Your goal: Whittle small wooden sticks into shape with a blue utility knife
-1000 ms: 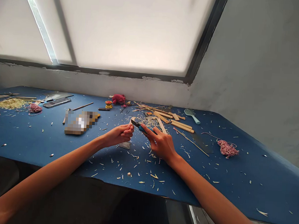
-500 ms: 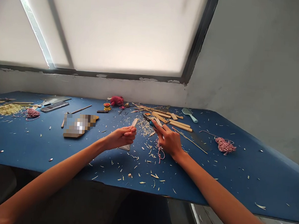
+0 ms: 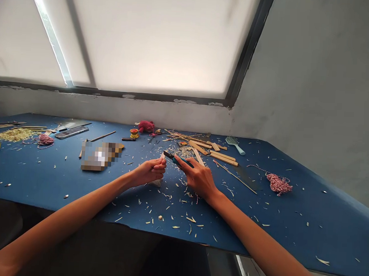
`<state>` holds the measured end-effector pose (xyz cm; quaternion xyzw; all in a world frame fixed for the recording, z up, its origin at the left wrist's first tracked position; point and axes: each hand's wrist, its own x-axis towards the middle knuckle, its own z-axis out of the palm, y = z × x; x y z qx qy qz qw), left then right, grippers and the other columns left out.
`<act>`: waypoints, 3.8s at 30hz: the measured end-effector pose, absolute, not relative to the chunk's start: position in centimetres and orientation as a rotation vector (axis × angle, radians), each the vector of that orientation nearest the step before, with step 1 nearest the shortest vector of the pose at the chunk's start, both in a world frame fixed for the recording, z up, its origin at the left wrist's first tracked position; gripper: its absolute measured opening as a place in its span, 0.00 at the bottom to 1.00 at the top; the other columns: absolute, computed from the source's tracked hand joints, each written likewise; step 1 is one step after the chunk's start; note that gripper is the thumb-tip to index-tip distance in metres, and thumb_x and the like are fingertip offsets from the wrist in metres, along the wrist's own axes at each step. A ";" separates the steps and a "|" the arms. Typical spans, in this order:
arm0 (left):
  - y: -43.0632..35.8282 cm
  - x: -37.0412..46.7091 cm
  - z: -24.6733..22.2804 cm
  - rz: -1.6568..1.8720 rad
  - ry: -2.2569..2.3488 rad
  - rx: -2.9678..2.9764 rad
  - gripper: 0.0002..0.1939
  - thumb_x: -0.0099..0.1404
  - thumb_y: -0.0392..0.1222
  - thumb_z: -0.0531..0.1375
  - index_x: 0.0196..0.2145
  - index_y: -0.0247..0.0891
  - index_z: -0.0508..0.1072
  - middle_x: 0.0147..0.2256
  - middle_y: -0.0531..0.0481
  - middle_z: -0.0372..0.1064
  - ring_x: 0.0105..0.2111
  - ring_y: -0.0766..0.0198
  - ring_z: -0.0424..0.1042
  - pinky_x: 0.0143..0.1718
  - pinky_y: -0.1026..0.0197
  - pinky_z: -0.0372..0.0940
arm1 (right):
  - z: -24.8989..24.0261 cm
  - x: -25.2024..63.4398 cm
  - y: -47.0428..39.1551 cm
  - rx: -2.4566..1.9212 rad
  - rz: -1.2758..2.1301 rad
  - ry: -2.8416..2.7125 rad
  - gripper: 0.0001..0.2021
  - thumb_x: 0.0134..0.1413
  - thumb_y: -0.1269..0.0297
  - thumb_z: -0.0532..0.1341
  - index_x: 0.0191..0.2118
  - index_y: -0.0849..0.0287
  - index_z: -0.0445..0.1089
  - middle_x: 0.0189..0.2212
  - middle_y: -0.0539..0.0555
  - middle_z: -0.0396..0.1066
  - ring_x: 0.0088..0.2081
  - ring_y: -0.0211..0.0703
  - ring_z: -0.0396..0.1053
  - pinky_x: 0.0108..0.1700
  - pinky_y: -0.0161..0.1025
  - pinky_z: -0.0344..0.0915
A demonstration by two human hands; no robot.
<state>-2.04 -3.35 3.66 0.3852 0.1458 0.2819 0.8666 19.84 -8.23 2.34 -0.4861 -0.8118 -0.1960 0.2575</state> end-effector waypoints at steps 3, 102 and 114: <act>-3.3 -2.0 3.7 0.585 0.279 0.777 0.09 0.66 0.38 0.52 0.29 0.33 0.63 0.20 0.59 0.43 0.16 0.76 0.45 0.19 0.71 0.48 | 2.3 19.8 -8.3 -1.259 -0.446 -2.194 0.24 0.62 0.67 0.48 0.62 0.44 0.51 0.42 0.52 0.67 0.29 0.32 0.62 0.29 0.30 0.57; -4.2 -1.7 3.0 0.530 0.347 1.058 0.13 0.64 0.48 0.54 0.29 0.35 0.62 0.23 0.57 0.48 0.20 0.74 0.43 0.22 0.69 0.45 | 3.8 22.5 -8.5 -1.156 -0.691 -2.417 0.27 0.60 0.70 0.49 0.63 0.41 0.48 0.29 0.50 0.61 0.24 0.34 0.54 0.26 0.33 0.47; -3.3 -3.4 6.0 0.379 0.302 0.907 0.10 0.66 0.39 0.51 0.28 0.34 0.63 0.21 0.58 0.42 0.19 0.73 0.46 0.22 0.70 0.50 | 4.4 22.7 -7.9 -1.238 -0.847 -2.346 0.27 0.59 0.71 0.47 0.62 0.39 0.51 0.29 0.51 0.62 0.27 0.35 0.55 0.27 0.34 0.47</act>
